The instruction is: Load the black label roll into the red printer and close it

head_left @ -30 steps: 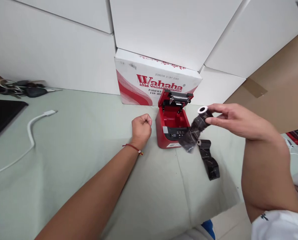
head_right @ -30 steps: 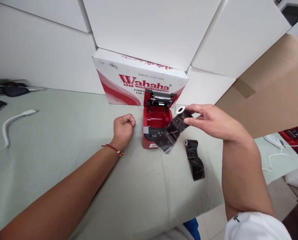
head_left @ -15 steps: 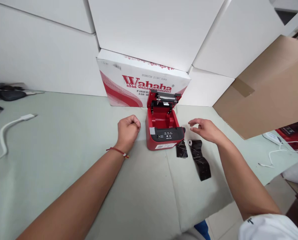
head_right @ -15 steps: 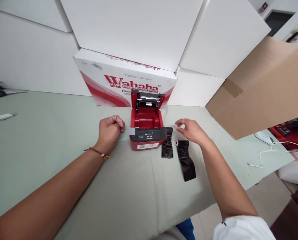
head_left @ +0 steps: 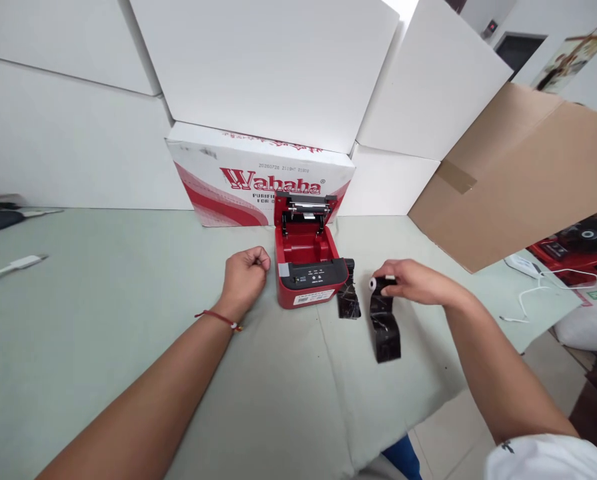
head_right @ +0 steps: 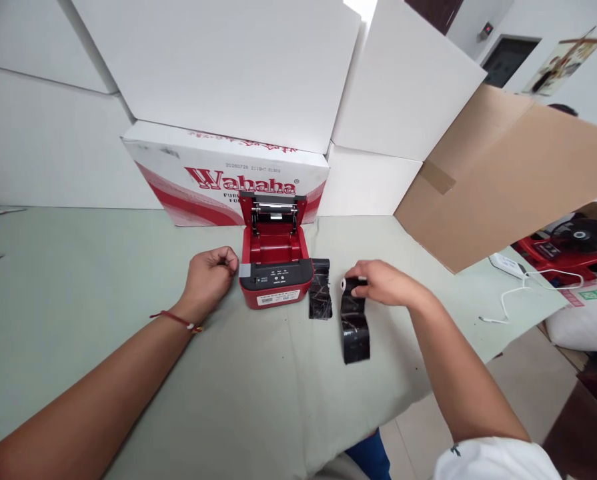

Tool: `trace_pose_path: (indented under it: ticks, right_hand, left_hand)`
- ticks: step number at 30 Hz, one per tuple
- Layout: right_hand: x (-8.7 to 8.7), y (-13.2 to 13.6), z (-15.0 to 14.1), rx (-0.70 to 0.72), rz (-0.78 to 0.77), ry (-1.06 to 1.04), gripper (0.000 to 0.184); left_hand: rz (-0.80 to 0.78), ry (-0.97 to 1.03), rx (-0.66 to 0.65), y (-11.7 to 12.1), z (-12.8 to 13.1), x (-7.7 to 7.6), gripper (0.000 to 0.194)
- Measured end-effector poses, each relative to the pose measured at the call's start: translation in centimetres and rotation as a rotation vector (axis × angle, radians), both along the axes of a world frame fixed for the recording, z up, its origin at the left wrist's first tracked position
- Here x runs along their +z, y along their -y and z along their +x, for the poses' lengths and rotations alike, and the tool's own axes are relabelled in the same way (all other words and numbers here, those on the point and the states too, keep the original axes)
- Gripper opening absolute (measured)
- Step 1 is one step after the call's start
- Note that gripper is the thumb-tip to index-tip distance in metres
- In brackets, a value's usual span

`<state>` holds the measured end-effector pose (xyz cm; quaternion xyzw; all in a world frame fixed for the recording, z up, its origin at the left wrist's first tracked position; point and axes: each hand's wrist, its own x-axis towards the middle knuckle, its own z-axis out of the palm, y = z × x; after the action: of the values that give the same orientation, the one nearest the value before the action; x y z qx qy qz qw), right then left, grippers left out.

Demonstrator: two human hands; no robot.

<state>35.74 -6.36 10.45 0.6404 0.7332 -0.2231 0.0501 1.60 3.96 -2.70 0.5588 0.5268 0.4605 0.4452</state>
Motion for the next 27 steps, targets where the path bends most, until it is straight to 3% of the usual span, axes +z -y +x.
trace_pose_path:
  ticks: [4, 9, 12, 16, 19, 22, 27]
  right_hand:
    - [2.8, -1.6, -2.1, -0.024, 0.125, 0.095, 0.039]
    - [1.6, -2.5, -6.9, -0.007, 0.005, 0.097, 0.042]
    - [2.0, -1.7, -7.6, -0.042, 0.003, -0.003, 0.039]
    - [5.6, -0.9, -7.0, -0.118, 0.074, -0.061, 0.034]
    - [7.8, -1.7, -8.2, -0.041, 0.113, -0.059, 0.032]
    - [7.2, -3.9, -11.2, 0.086, 0.141, 0.024, 0.030]
    - [3.6, -8.1, -15.8, 0.169, 0.148, 0.319, 0.039]
  left_hand:
    - [-0.003, -0.026, -0.008, 0.1, 0.1, 0.0, 0.019]
    - [-0.017, -0.020, -0.019, 0.1, 0.3, 0.0, 0.019]
    - [-0.006, -0.005, -0.026, 0.2, 0.5, 0.0, 0.017]
    - [0.012, -0.014, -0.036, 0.2, 0.5, -0.1, 0.015]
    - [0.012, -0.027, -0.045, 0.2, 0.5, -0.1, 0.016]
    - [0.016, -0.023, -0.050, 0.1, 0.5, -0.1, 0.015]
    - [0.022, -0.020, -0.051, 0.1, 0.5, -0.1, 0.012]
